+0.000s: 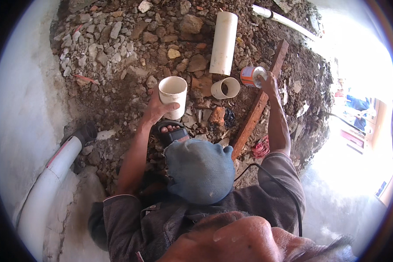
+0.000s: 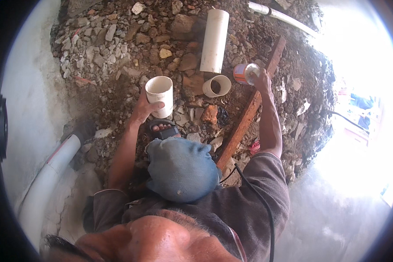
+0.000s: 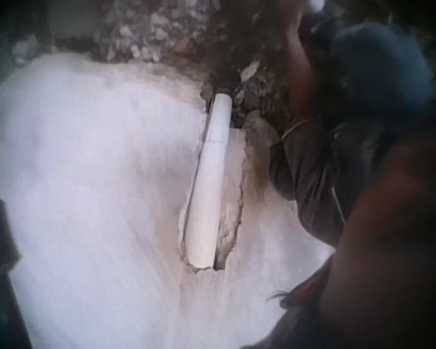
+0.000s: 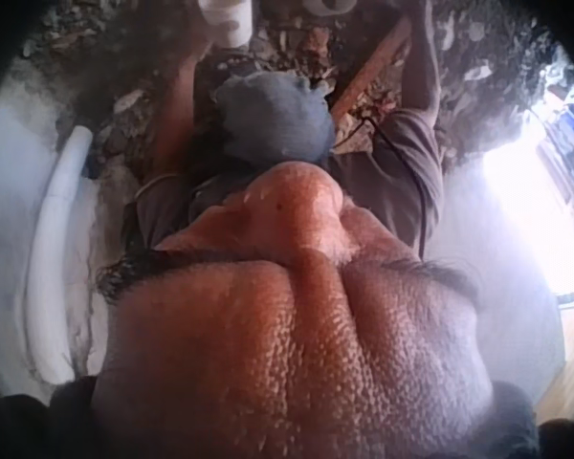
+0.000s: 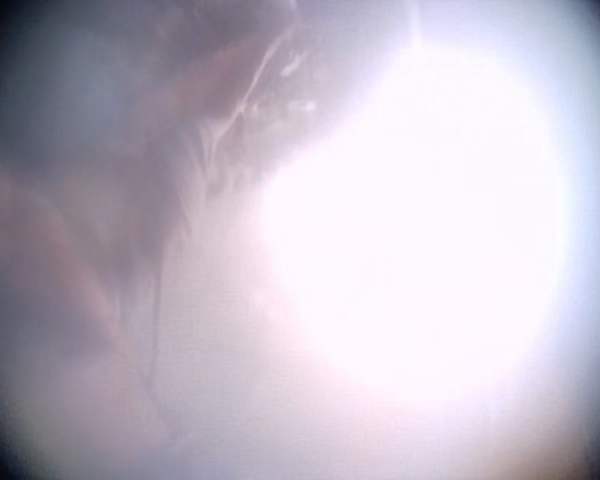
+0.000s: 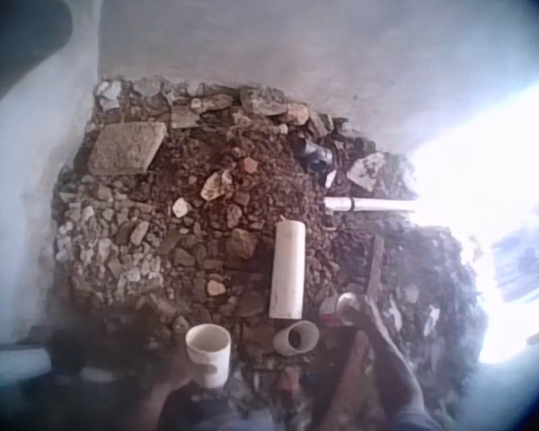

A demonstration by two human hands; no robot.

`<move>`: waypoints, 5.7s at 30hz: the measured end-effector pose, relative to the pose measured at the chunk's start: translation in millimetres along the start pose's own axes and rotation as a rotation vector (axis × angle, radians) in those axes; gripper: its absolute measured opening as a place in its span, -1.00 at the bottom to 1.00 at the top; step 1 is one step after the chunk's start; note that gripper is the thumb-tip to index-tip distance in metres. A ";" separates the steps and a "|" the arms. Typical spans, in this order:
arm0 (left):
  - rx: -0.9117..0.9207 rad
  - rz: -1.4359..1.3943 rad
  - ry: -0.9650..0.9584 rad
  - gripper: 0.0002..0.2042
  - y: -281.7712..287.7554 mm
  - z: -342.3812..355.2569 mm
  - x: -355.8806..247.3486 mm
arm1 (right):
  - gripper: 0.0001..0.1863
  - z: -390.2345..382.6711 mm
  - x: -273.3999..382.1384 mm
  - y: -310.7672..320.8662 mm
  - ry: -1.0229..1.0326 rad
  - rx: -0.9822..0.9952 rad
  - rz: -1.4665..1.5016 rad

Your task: The person uses an angle grinder to cut a section of PVC pipe on a tiled surface, applies adhesive from a small can to the interior and exterior of the pipe and a fitting, and then joins the pipe to a wall-mounted drainage outlet.

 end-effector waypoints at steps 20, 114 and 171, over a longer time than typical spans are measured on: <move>0.105 0.254 0.097 -0.01 -45.8 1.0 100.3 | -0.39 -6.1 -2.9 -15.1 0.067 -0.053 0.092; 0.472 1.165 -0.419 0.04 -330.7 156.0 95.3 | -0.61 -17.2 26.9 30.8 0.009 -0.022 0.087; 0.274 -0.703 0.582 -0.24 -94.2 8.5 59.5 | -0.59 -129.9 15.2 10.6 -0.894 -0.505 2.181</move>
Point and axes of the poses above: each hand's wrist, its own z-axis towards the middle knuckle, its own y-axis out of the back of the hand, x = y × z, the point moved 8 cm from there along z, towards the middle knuckle, and after that the axes turned 13 degrees about -x, right-handed, at the moved point
